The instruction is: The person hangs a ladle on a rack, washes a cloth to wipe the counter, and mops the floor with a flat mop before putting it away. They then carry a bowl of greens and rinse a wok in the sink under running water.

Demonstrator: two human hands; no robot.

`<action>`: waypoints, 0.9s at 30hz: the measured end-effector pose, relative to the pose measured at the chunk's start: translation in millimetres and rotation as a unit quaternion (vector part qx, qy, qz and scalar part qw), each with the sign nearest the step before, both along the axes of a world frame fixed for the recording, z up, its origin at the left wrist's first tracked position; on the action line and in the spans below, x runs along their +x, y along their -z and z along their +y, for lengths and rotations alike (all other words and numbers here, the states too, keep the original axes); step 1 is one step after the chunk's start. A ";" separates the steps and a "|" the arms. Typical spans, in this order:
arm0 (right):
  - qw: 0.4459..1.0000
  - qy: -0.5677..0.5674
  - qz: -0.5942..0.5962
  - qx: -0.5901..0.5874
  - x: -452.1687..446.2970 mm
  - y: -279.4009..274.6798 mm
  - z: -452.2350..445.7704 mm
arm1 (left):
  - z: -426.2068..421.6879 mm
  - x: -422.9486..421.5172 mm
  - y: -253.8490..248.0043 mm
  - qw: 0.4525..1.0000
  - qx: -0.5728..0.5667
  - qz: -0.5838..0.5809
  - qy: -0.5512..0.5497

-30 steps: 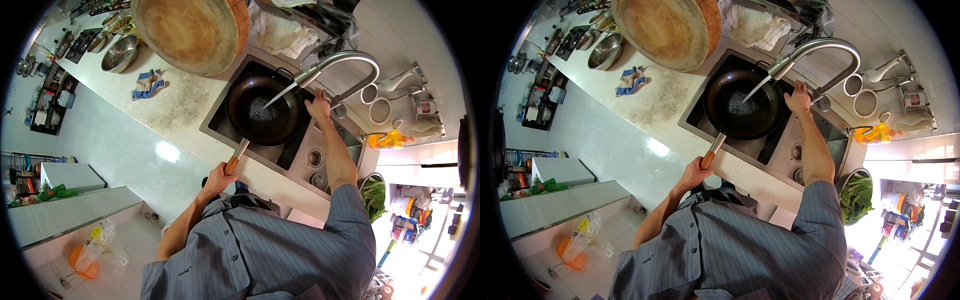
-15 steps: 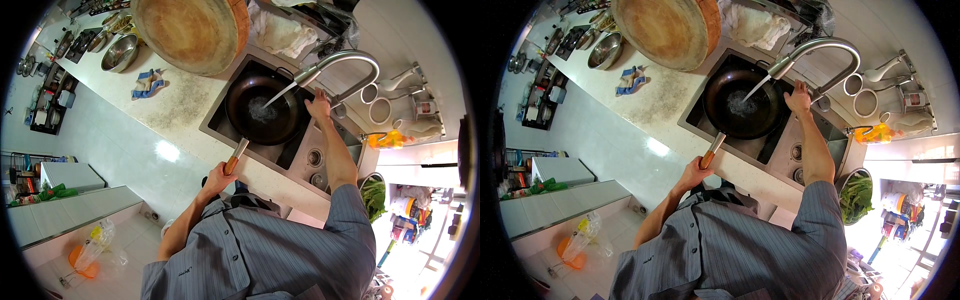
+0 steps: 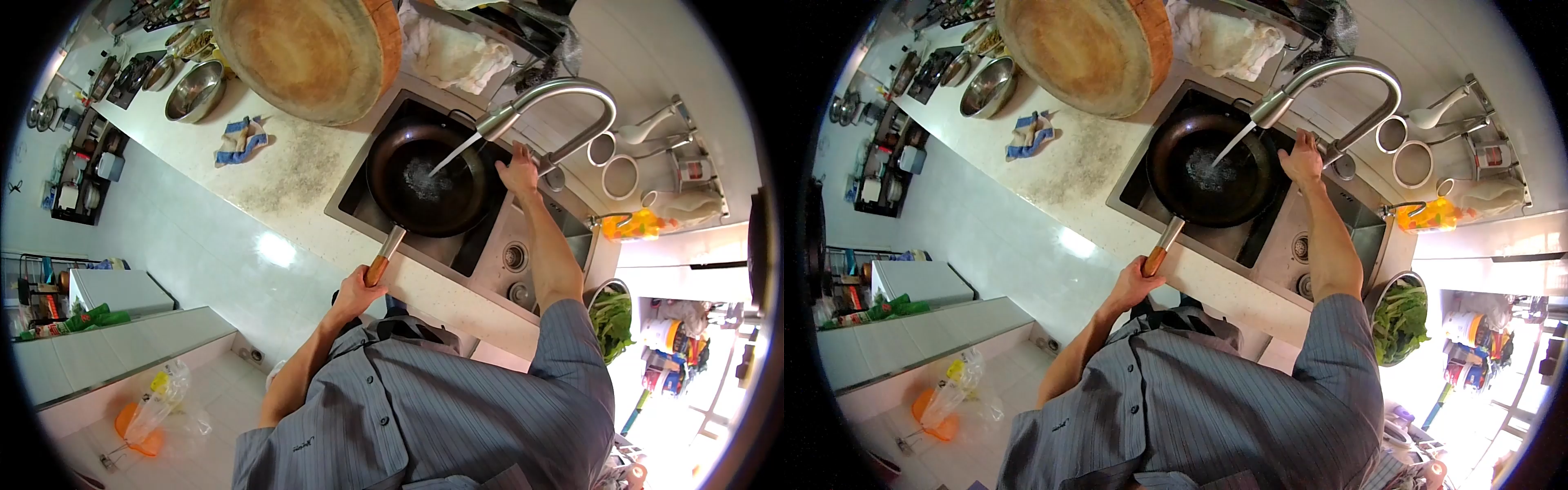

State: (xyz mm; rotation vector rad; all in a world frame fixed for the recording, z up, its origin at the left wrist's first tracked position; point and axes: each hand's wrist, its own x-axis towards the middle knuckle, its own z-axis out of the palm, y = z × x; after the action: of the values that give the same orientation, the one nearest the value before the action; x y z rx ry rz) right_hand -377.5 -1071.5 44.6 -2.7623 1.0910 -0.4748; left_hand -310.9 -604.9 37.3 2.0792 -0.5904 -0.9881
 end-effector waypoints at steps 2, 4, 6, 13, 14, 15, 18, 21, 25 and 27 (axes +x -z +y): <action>1.000 0.003 0.002 0.009 0.2 -1.3 0.2 | 0.1 0.3 -0.3 1.000 0.005 0.002 0.000; 1.000 0.005 0.005 0.018 0.1 -1.3 -0.2 | 0.4 -0.1 1.7 1.000 -0.002 -0.006 0.001; 1.000 0.000 -0.002 0.018 -0.1 -1.6 -0.3 | 0.7 0.0 3.3 1.000 -0.002 -0.008 0.003; 1.000 -0.002 0.009 0.028 -0.2 -11.9 6.6 | 1.0 -1.2 3.4 1.000 -0.016 -0.008 -0.002; 1.000 0.000 0.010 0.029 0.1 -12.8 7.1 | 0.6 -1.2 1.7 1.000 -0.016 -0.008 -0.002; 0.999 0.002 0.010 0.031 -0.3 -10.3 5.1 | 0.4 -1.1 1.2 1.000 -0.014 -0.004 -0.004; 1.000 0.002 0.010 0.017 0.3 -4.4 0.9 | 0.4 -0.8 1.1 1.000 -0.012 0.002 -0.006; 1.000 0.004 0.012 0.017 -0.2 -3.6 0.3 | 1.0 -0.8 4.2 1.000 -0.017 -0.002 -0.005; 1.000 0.004 0.020 0.016 0.1 -2.2 -2.8 | 1.3 -1.4 6.5 1.000 -0.021 -0.012 -0.008; 1.000 -0.005 0.009 0.002 0.0 -0.1 -3.4 | 1.1 -0.9 6.3 1.000 -0.017 -0.012 -0.006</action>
State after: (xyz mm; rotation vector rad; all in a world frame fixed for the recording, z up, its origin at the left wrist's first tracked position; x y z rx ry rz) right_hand -377.5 -1074.9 44.7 -2.7728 1.0799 -0.4480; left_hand -311.8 -603.8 30.9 2.0661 -0.6033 -0.9411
